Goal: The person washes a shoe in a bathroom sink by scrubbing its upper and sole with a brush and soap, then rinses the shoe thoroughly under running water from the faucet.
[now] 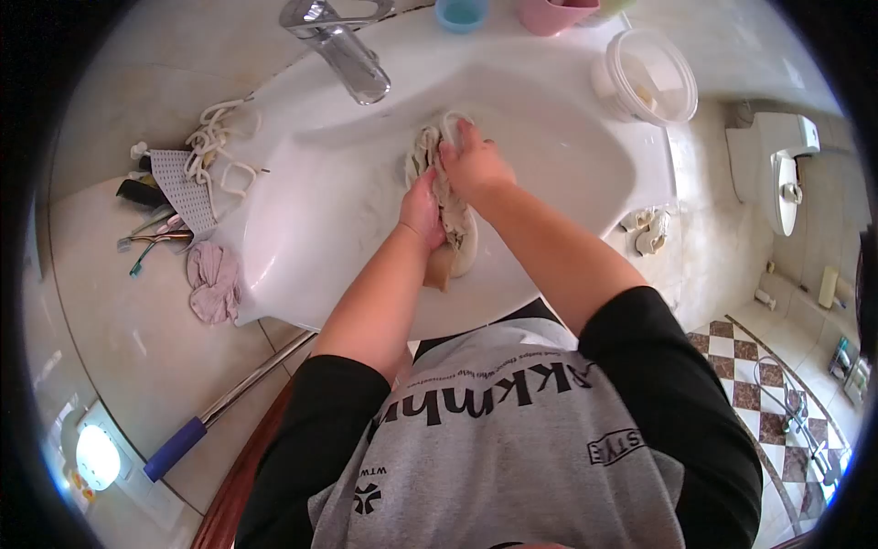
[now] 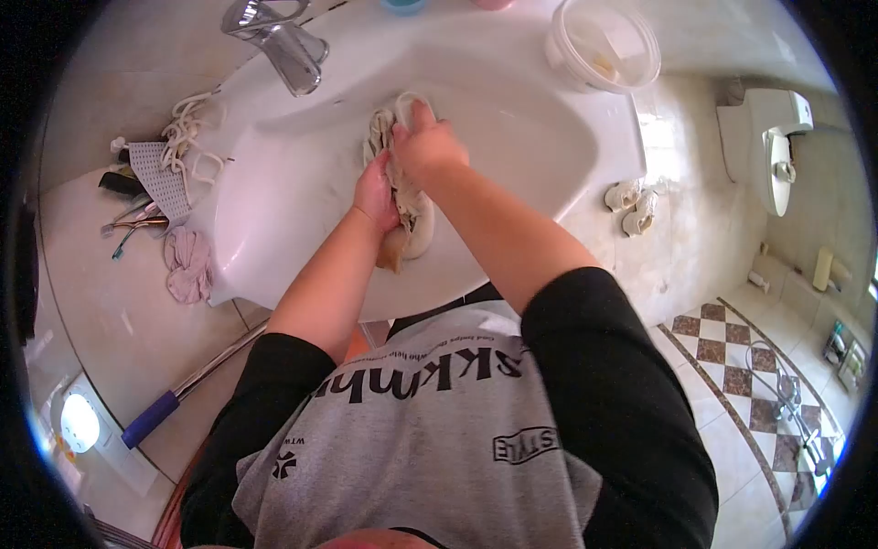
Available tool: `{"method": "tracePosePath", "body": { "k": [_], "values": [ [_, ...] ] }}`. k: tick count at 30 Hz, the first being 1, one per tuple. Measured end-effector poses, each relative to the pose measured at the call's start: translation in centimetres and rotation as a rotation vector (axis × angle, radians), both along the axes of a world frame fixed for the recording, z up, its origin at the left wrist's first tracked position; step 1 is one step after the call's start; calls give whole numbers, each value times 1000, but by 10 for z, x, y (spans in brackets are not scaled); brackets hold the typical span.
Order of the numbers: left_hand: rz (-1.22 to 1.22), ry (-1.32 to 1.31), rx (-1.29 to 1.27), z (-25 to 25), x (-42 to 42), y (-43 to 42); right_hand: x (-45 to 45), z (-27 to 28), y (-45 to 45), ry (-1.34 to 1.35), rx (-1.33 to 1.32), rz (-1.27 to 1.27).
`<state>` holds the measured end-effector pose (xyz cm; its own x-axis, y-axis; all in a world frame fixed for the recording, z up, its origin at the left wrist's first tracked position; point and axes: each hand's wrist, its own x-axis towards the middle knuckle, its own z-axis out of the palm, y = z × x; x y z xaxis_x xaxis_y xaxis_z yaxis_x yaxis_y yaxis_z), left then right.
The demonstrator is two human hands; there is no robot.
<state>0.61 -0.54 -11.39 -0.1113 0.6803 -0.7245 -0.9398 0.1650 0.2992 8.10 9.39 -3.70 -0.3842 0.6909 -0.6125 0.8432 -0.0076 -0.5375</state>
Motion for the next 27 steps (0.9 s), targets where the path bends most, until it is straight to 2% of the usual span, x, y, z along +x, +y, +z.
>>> {"method": "tracePosePath", "body": {
  "k": [2, 4, 5, 7, 8, 9, 11, 14, 18, 20, 23, 25, 27],
  "values": [
    [-11, 4, -42, 22, -3, 4, -5, -10, -10, 30, 39, -66],
    [-71, -29, -40, 22, -6, -3, 17, 21, -41, -45, -60, 91],
    [-73, -35, -40, 18, -6, -6, 28, 29, -54, -51, -60, 90],
    [-99, -75, -199, 18, -10, -3, 39, 39, -66, -45, -87, 201],
    [-44, -68, -51, 18, -6, -2, 27, 35, -57, -77, -65, 133],
    [-41, -63, -45, 14, -8, 0, 8, 21, -37, -72, -58, 136],
    [-13, -28, -3, -9, -3, -1, -18, -10, -3, 55, -4, -174],
    [-34, -10, -39, -4, -6, 3, -7, -21, 1, 180, -35, -196],
    [-61, -24, -131, 22, -5, 3, 56, 11, -70, -9, -106, 14],
    [-88, -50, -125, 9, -8, -4, 49, 25, -71, -35, -124, 40],
    [-62, 5, -106, 15, -6, 3, -3, -5, -21, 48, -35, -91],
    [11, 37, 10, 12, -3, 3, -4, -5, -12, 85, 1, -145],
    [32, 16, -2, 6, -6, -2, 2, 2, -10, 197, -275, -224]
  ]
}}
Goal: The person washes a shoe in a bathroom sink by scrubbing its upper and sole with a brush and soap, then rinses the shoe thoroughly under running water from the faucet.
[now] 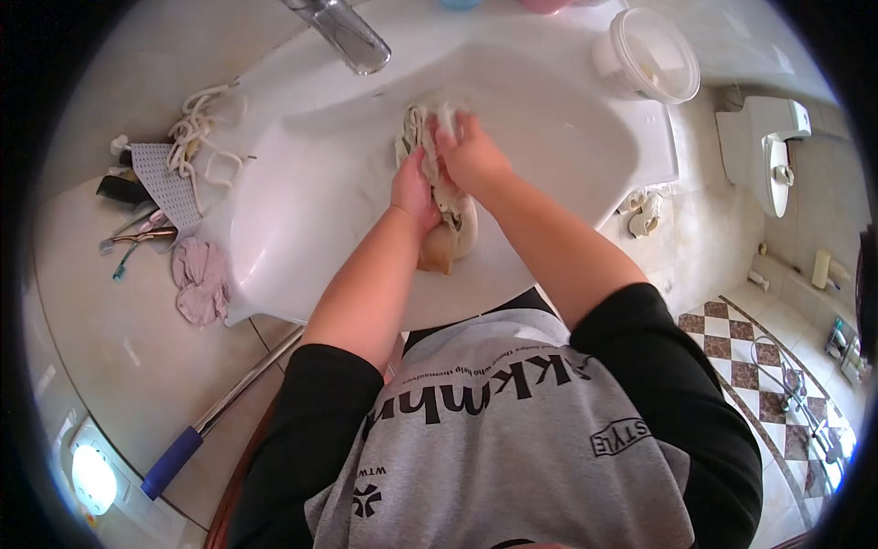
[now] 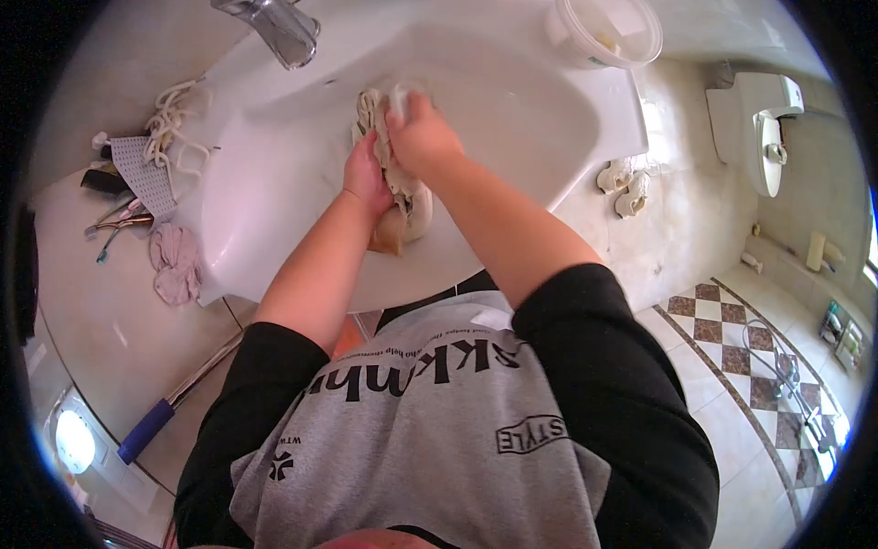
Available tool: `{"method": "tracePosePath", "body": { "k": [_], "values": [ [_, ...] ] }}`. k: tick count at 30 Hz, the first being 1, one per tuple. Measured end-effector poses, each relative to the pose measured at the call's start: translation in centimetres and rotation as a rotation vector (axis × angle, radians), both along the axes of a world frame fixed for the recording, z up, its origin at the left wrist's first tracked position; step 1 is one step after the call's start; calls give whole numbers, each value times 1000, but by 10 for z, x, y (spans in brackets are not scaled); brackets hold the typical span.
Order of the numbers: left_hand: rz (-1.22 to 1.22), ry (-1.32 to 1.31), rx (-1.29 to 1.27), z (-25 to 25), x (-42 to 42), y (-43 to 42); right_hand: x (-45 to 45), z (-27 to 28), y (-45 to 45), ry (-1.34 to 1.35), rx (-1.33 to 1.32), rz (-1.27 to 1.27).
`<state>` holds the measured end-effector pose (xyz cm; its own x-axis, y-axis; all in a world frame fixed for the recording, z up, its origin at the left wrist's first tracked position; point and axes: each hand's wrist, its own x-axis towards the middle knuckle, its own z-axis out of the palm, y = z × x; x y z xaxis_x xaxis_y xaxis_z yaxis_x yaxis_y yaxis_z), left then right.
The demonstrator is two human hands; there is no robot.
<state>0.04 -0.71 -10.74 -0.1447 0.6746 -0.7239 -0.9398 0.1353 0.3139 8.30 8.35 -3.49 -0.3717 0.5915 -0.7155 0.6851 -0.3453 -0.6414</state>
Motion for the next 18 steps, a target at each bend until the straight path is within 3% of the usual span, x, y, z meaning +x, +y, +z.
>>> {"method": "tracePosePath", "body": {
  "k": [1, 2, 3, 4, 10, 13, 16, 17, 18],
  "values": [
    [-43, -55, -19, -5, -3, -1, 11, 10, -21, -216, 191, 256],
    [-88, -107, -35, -8, -5, -3, 29, 21, -46, -225, 185, 256],
    [-92, 42, -132, 12, -1, -1, 49, 31, -68, -219, 228, 376],
    [-113, -1, -179, 14, -3, -1, 58, 34, -79, -212, 273, 499],
    [3, -63, 29, -9, 4, -4, -10, -19, 2, -218, 266, 76],
    [52, 45, -22, -6, -3, 4, 4, -12, -18, -245, 334, 290],
    [-95, -45, -193, 14, 0, 0, 40, 25, -54, -266, 324, 362],
    [-55, 65, -179, -7, 2, 2, 52, 27, -52, -198, 240, 368],
    [-35, 105, -197, 6, 6, 6, 61, 28, -46, -132, 150, 372]
  ]
}}
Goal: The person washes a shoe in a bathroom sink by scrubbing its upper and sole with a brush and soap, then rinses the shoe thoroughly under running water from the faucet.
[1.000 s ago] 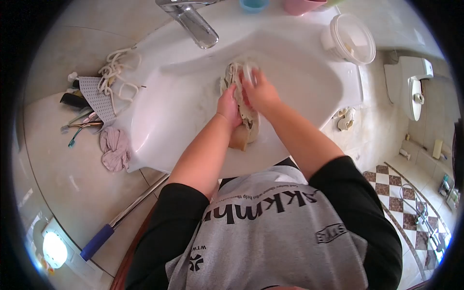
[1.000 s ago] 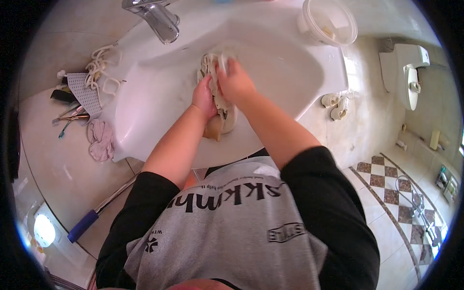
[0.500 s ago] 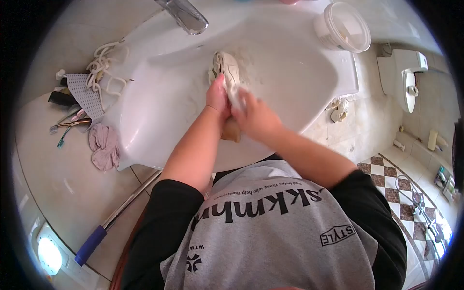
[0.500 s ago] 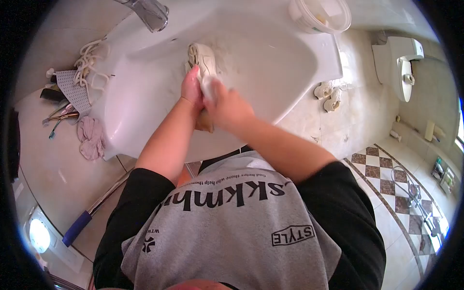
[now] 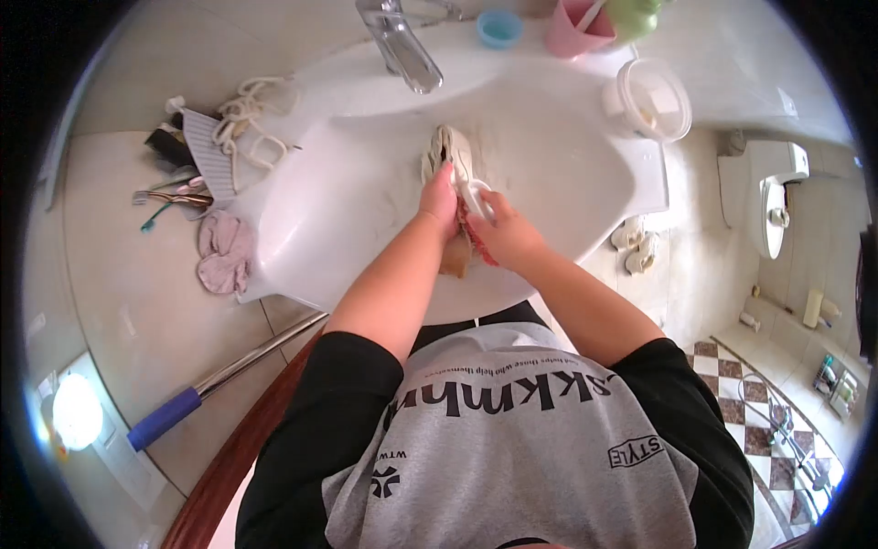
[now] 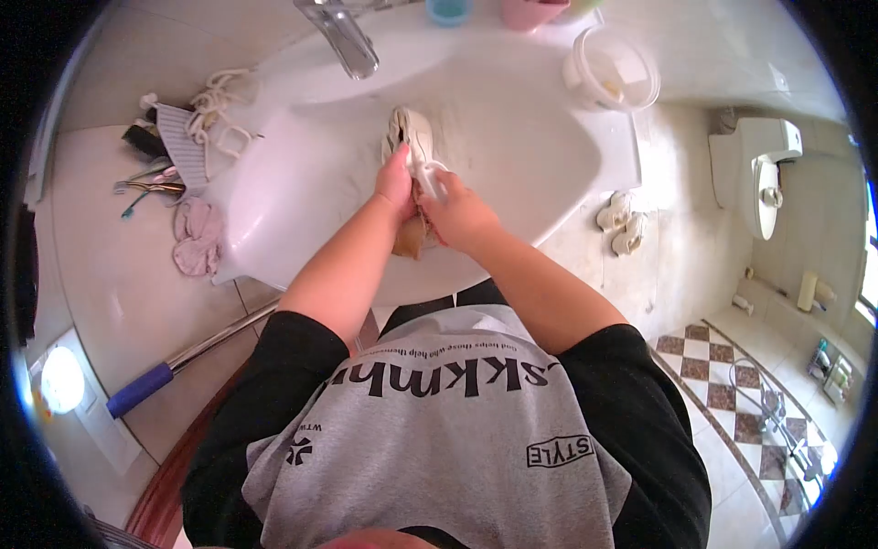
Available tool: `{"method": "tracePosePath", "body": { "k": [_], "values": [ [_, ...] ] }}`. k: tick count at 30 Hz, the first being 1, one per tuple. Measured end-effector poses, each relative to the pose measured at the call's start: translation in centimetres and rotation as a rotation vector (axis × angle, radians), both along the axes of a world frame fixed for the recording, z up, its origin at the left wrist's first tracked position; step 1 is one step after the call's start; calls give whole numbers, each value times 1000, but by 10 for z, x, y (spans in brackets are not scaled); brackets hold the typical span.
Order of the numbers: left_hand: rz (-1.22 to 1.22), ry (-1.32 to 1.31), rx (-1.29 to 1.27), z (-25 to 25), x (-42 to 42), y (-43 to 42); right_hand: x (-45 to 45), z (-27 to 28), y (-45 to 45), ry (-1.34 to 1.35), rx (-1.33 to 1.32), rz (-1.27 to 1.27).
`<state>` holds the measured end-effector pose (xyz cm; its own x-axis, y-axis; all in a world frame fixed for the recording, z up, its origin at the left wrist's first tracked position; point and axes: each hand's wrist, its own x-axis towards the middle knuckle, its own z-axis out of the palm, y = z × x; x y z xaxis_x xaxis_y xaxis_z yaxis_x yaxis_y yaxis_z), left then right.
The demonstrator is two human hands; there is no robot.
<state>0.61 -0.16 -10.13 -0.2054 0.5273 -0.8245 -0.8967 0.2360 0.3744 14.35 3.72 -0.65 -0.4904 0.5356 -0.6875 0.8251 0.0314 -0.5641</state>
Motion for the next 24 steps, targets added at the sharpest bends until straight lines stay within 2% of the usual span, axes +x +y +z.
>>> {"method": "tracePosePath", "body": {
  "k": [2, 3, 5, 7, 8, 9, 11, 13, 15, 24],
  "values": [
    [-169, 64, -56, 17, -6, 2, 9, 3, 17, -12, -24, -42],
    [-162, 75, -50, 45, -12, 5, 14, 4, 24, -37, -62, -90],
    [-938, 635, -266, 121, -34, 8, 27, 4, 33, 29, -42, -152],
    [-827, 1105, -179, 136, -62, 8, 33, 9, 40, 114, -38, -268],
    [-627, 989, -72, 149, -70, 9, 36, 8, 42, 125, -40, -266],
    [-428, 870, 36, 182, -73, 16, 39, 4, 44, 112, 1, -244],
    [-341, 817, 86, 219, -72, 34, 39, 7, 46, 108, 46, -218],
    [-255, 752, 132, 230, -74, 49, 39, 16, 45, 170, -41, -249],
    [-67, 414, 215, 230, -83, 68, 35, 27, 48, 176, -51, -256],
    [44, 473, 196, 234, -95, 86, 39, 30, 56, 199, -112, -249]
  ]
}}
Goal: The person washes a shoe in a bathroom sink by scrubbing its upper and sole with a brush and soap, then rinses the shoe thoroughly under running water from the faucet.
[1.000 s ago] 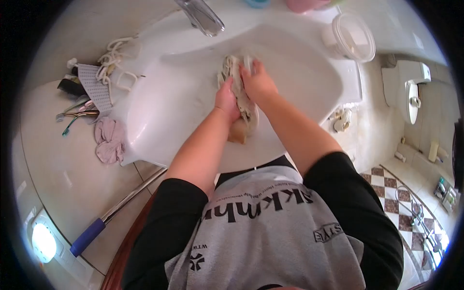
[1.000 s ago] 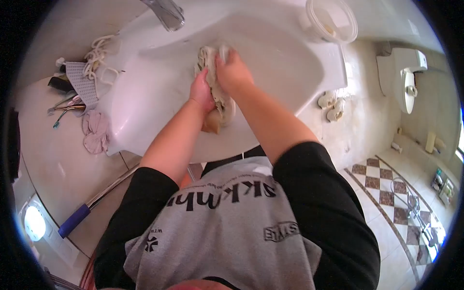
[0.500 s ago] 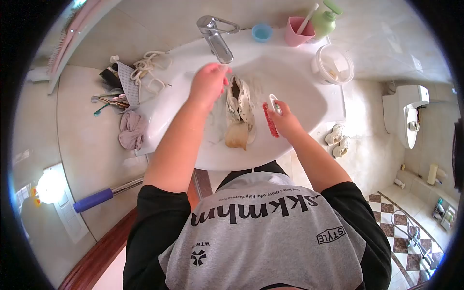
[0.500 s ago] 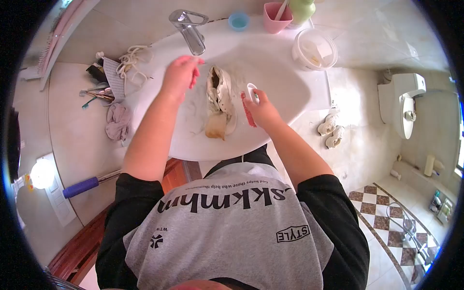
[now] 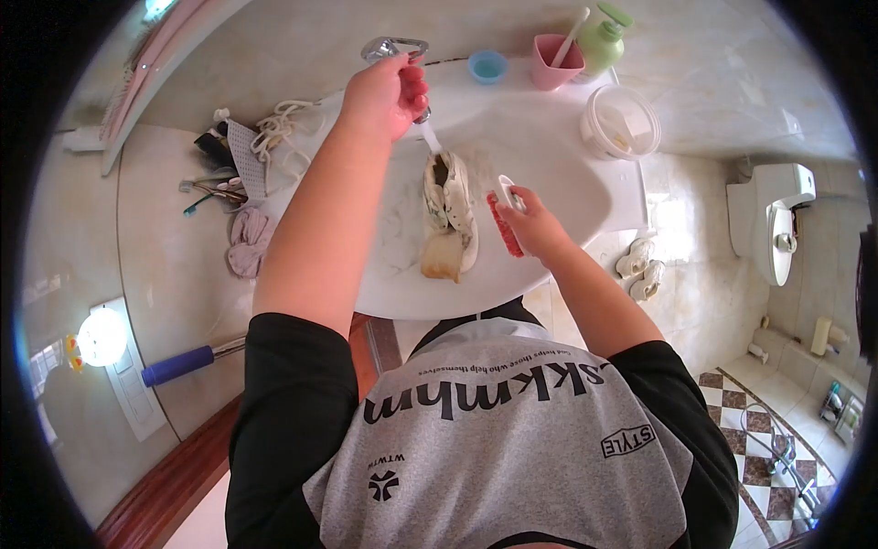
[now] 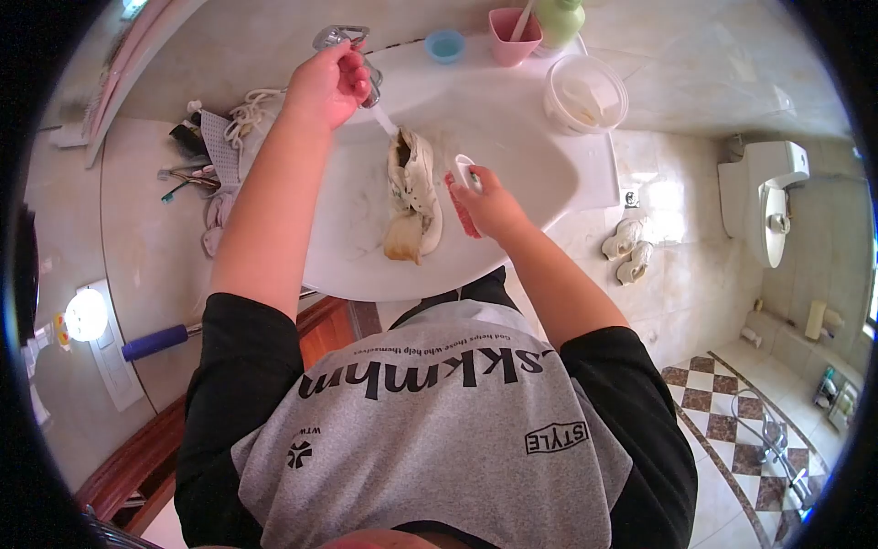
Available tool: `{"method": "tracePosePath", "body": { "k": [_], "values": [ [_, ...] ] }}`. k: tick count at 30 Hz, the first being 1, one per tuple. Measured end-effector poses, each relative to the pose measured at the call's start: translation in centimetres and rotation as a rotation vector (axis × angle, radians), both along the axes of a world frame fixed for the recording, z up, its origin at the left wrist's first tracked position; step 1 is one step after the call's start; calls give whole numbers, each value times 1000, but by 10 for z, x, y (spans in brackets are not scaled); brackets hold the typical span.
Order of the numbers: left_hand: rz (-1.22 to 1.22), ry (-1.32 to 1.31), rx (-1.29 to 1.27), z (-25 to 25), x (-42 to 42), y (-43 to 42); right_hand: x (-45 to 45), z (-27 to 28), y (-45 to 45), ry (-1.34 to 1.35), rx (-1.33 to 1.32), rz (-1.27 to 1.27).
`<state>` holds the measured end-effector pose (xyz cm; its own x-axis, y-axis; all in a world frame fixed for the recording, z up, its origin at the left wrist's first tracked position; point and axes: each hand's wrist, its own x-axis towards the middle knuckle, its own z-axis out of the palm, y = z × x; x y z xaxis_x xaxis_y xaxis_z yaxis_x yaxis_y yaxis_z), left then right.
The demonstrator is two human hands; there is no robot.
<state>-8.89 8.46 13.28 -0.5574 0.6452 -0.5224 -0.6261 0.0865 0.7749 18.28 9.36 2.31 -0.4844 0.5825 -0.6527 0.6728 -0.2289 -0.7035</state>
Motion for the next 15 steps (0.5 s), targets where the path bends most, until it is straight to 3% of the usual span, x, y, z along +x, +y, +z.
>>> {"method": "tracePosePath", "body": {
  "k": [5, 7, 8, 10, 15],
  "values": [
    [-68, 134, -13, -25, -14, -31, -6, 0, 2, -15, -10, -3],
    [64, 45, -138, -63, -17, -48, -9, -22, 4, 18, 156, -14],
    [61, 43, -139, -73, -10, -50, -12, -15, 7, 15, 155, -16],
    [-19, -85, -430, -90, 14, -47, -24, 6, 11, 33, 72, -91],
    [-127, -258, -427, -124, 45, -12, -52, -24, 28, 59, -19, -111]
  ]
}}
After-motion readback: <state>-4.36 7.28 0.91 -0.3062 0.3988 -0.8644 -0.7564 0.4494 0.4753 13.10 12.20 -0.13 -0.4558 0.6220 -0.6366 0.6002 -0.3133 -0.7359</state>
